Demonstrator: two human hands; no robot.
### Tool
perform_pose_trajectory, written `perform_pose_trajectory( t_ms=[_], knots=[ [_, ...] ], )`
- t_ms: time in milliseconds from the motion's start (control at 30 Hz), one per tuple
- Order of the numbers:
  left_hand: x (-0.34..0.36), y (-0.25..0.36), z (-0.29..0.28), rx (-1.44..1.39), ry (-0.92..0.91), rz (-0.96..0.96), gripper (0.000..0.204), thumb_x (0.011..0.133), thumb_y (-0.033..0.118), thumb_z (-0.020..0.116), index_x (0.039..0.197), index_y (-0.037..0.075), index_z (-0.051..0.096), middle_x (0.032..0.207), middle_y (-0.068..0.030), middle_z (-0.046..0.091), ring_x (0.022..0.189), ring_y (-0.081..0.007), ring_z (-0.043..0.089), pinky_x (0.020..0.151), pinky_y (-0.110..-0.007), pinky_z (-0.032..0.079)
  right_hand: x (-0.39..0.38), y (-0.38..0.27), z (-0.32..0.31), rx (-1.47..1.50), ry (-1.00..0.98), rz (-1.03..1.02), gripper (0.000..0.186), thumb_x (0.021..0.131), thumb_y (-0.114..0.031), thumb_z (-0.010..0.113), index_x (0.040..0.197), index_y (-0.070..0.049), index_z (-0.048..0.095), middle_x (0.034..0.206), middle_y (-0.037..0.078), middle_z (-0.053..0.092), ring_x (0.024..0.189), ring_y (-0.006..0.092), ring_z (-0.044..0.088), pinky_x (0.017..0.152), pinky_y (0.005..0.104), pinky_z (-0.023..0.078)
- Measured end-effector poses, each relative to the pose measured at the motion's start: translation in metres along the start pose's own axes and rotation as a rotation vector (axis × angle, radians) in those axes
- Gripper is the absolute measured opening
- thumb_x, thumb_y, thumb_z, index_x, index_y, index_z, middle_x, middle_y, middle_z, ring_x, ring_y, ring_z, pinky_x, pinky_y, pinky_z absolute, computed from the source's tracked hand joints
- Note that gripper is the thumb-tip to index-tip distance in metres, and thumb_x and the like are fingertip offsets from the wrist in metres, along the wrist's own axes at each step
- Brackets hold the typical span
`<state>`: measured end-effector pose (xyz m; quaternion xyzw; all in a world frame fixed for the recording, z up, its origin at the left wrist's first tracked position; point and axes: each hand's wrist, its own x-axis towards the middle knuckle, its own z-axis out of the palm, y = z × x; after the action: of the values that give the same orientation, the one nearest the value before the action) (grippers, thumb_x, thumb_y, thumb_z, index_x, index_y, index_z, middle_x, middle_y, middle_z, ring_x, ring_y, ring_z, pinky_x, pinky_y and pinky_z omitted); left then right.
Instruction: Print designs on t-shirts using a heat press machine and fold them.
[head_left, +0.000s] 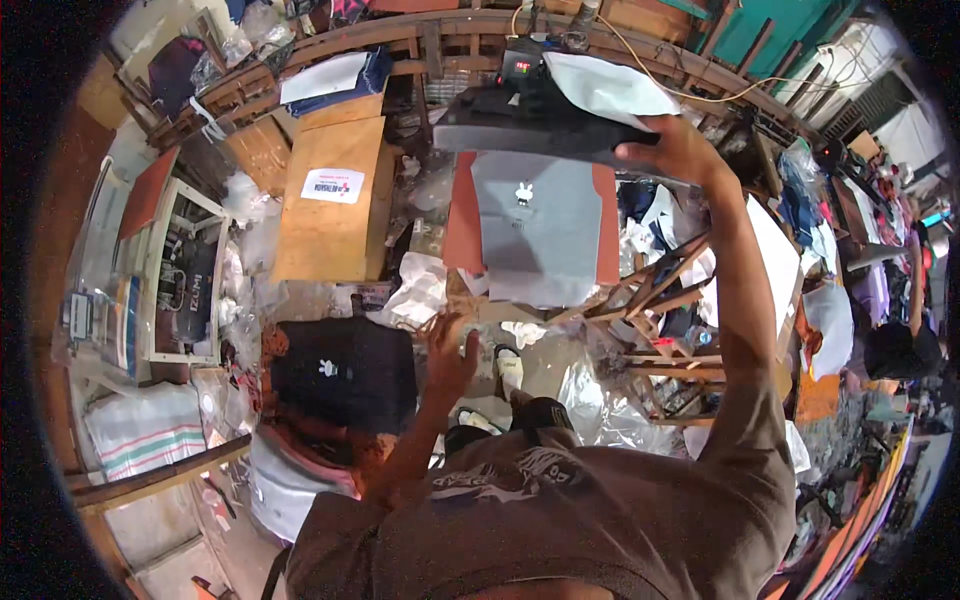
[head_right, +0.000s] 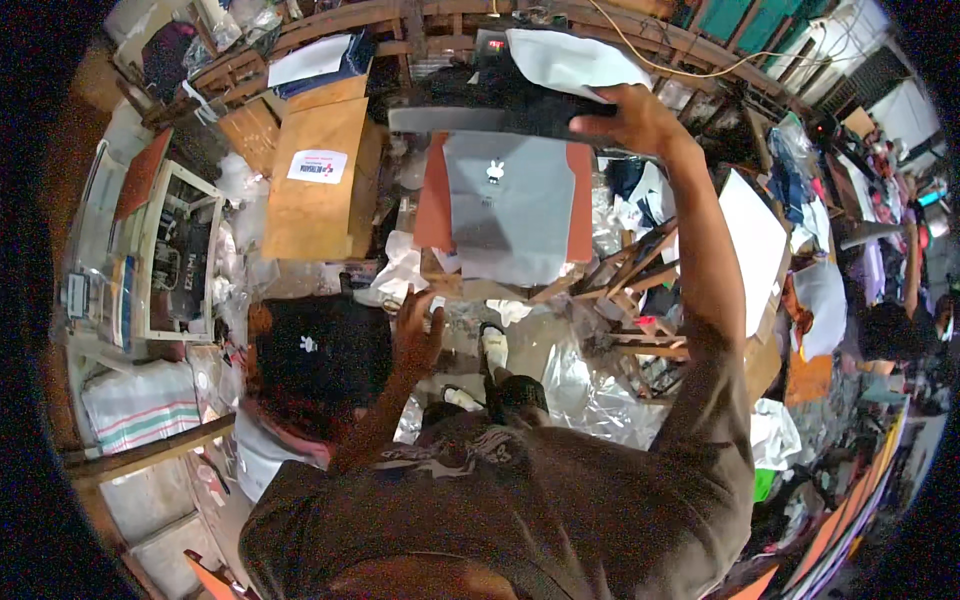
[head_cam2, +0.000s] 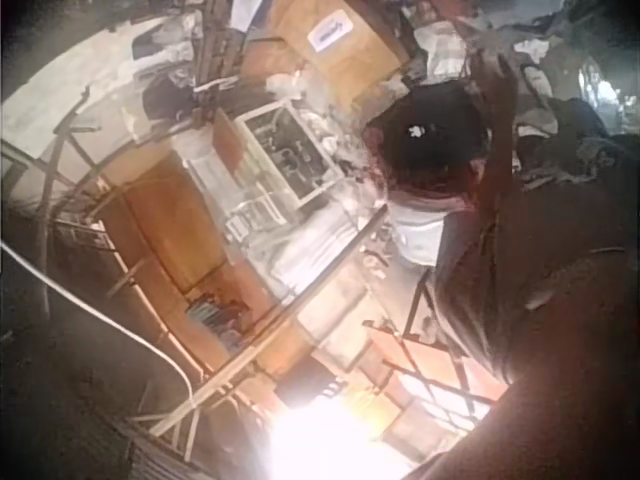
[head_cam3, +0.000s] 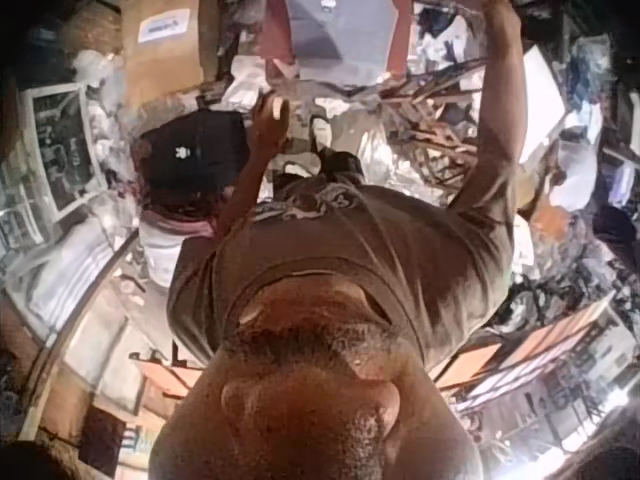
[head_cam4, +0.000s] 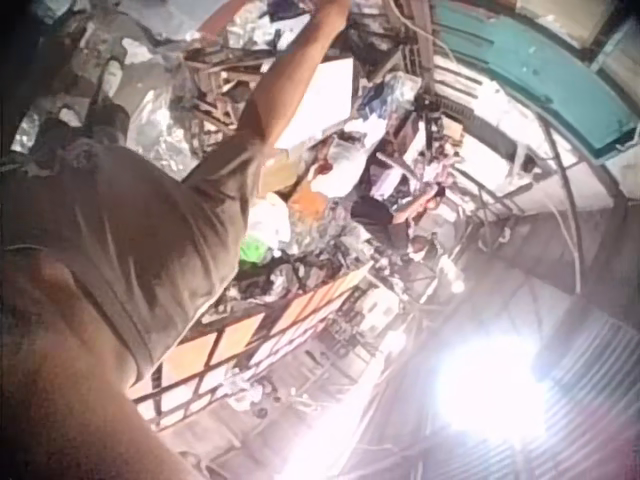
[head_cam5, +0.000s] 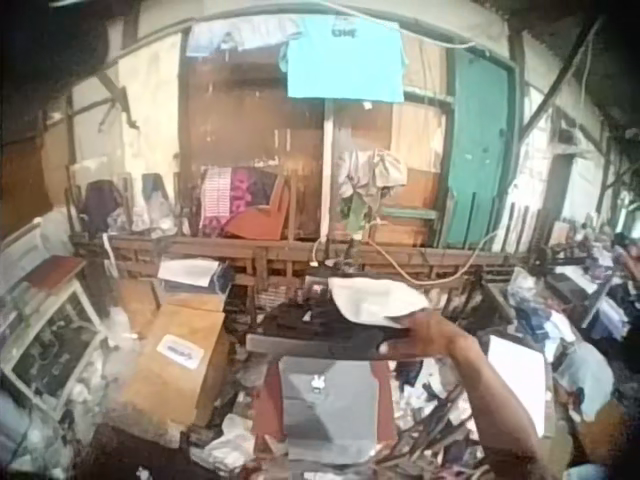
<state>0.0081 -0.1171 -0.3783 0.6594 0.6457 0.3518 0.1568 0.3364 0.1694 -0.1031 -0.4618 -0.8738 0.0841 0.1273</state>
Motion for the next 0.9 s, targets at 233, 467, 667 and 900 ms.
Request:
perform_pose_trajectory(
  t_ms=[233, 467, 667, 900],
  knots=[
    [-0.043, -0.017, -0.028, -0.054, 0.113, -0.045, 0.027, 0.094, 0.02, 0.057, 0.114, 0.001, 0.061, 0.116, -0.0213, 0.063, 0.111, -0.0387, 0.059, 0.1, -0.048, 0.043, -0.056, -0.085, -0.013, 0.169, 0.152, -0.056, 0.027, 0.093, -0.026, 0.066, 0.104, -0.002, 0.072, 0.089, 0.017, 0.073, 0.08, 0.0232, 0.07, 0.073, 0.0353, 0.051],
    [-0.006, -0.006, -0.049, -0.886, -0.032, -0.34, 0.061, 0.103, 0.05, 0.037, 0.143, 0.004, 0.042, 0.137, -0.0141, 0.052, 0.129, -0.0247, 0.046, 0.108, -0.038, 0.033, -0.131, -0.19, 0.046, 0.866, -0.576, -0.027, 0.029, 0.096, -0.028, 0.066, 0.089, 0.0, 0.07, 0.076, 0.002, 0.065, 0.071, 0.0063, 0.054, 0.062, 0.0287, 0.044],
    [0.044, -0.002, -0.02, -1.32, -0.195, -0.519, 0.065, 0.101, 0.058, 0.037, 0.141, 0.009, 0.046, 0.129, -0.0082, 0.059, 0.117, -0.0203, 0.056, 0.096, -0.036, 0.044, -0.12, -0.151, 0.113, 1.216, -0.48, 0.402, 0.035, 0.092, -0.04, 0.069, 0.096, -0.005, 0.069, 0.073, -0.003, 0.059, 0.067, 0.0079, 0.051, 0.064, 0.027, 0.043],
    [0.093, 0.009, 0.041, -1.52, -0.366, -0.922, 0.045, 0.093, 0.044, 0.064, 0.125, 0.012, 0.059, 0.1, 0.0013, 0.067, 0.085, -0.0114, 0.063, 0.077, -0.032, 0.051, -0.064, -0.007, 0.217, 1.213, -0.223, 0.419, 0.026, 0.093, -0.028, 0.068, 0.104, -0.005, 0.069, 0.076, -0.003, 0.058, 0.062, 0.005, 0.046, 0.054, 0.0227, 0.035]
  ],
)
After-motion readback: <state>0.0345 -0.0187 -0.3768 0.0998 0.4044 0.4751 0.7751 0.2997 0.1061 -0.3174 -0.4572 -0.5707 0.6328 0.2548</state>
